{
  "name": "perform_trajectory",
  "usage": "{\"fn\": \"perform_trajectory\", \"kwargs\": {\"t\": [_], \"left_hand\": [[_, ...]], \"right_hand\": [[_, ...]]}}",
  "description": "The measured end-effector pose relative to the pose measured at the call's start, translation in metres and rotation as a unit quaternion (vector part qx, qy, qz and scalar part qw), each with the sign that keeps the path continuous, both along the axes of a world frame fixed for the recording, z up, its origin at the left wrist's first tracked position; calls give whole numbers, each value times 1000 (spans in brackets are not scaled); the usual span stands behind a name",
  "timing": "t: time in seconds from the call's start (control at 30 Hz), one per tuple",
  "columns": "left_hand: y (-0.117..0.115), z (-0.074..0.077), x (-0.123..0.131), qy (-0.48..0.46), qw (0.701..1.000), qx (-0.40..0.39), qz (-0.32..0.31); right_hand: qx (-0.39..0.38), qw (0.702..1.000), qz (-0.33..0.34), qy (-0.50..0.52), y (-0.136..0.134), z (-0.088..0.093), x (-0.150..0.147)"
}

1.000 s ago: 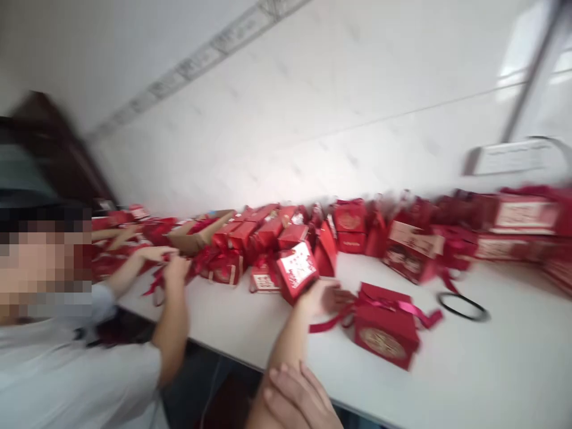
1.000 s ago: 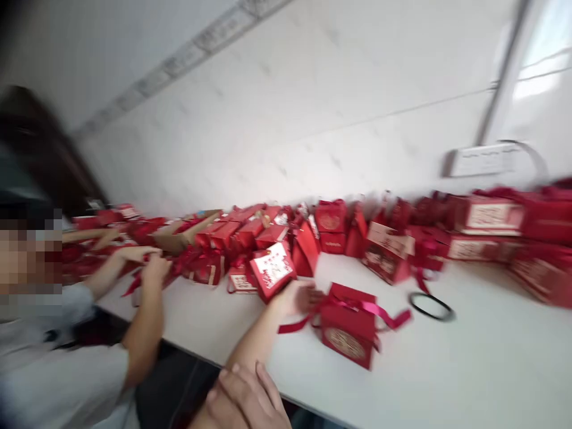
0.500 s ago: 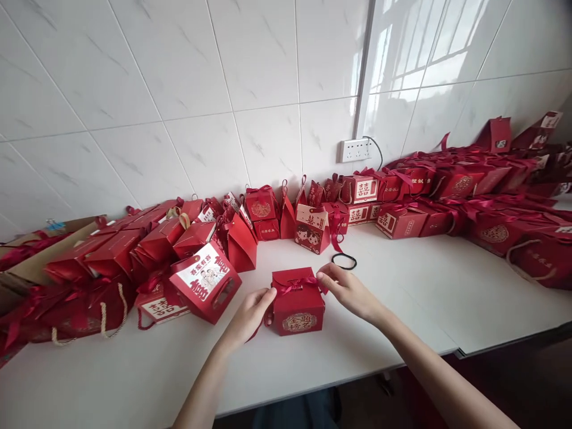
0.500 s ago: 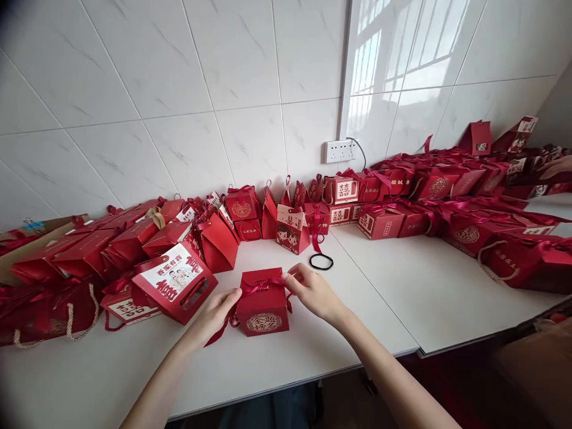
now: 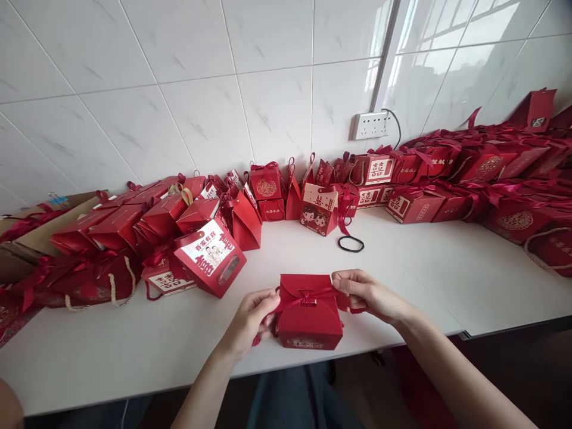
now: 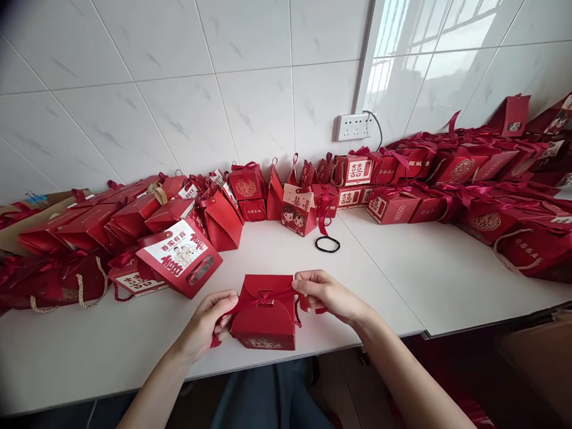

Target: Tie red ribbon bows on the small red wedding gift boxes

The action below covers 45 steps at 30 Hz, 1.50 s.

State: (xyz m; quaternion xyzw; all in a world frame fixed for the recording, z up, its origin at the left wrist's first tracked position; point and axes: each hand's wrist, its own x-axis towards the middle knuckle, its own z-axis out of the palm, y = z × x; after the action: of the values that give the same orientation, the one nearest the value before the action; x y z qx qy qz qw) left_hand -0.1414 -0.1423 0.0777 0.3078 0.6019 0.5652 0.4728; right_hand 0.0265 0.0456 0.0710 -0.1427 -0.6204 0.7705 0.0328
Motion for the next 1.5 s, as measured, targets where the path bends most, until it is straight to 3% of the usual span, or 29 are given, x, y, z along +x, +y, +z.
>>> {"fn": "perform_trajectory", "kwargs": {"t": [0.2, 0.4, 0.5, 0.63, 0.73, 0.87, 1.07, 1.23, 1.33, 1.5], "left_hand": [[-8, -14, 16, -84, 995, -5, 59], [-5, -21, 16, -88, 994, 29, 60], [-6, -18, 17, -66, 996, 31, 60], [-12, -8, 21, -17, 1000, 2, 13], [-16, 3, 26, 26, 999, -18, -13], [-22, 20, 29, 139, 990, -30, -4], [-35, 43, 26, 336, 937, -68, -72], [-34, 57, 26, 489, 865, -82, -68], [-29, 64, 23, 562, 822, -47, -75], [-21, 76, 19, 636, 767, 6, -84]], "right_hand": [[-35, 999, -20, 10, -16, -17, 13], [-36, 999, -27, 27, -15, -24, 14], [21, 999, -7, 25, -12, -11, 22], [157, 984, 2, 79, -17, 22, 35], [193, 975, -8, 106, -31, 44, 33], [236, 966, -29, 104, -53, 51, 13], [382, 907, -118, 129, -69, 34, -6], [440, 882, -97, 140, -71, 33, -4], [425, 890, -109, 124, -71, 33, -3], [336, 922, -152, 120, -73, 27, -5]]}}
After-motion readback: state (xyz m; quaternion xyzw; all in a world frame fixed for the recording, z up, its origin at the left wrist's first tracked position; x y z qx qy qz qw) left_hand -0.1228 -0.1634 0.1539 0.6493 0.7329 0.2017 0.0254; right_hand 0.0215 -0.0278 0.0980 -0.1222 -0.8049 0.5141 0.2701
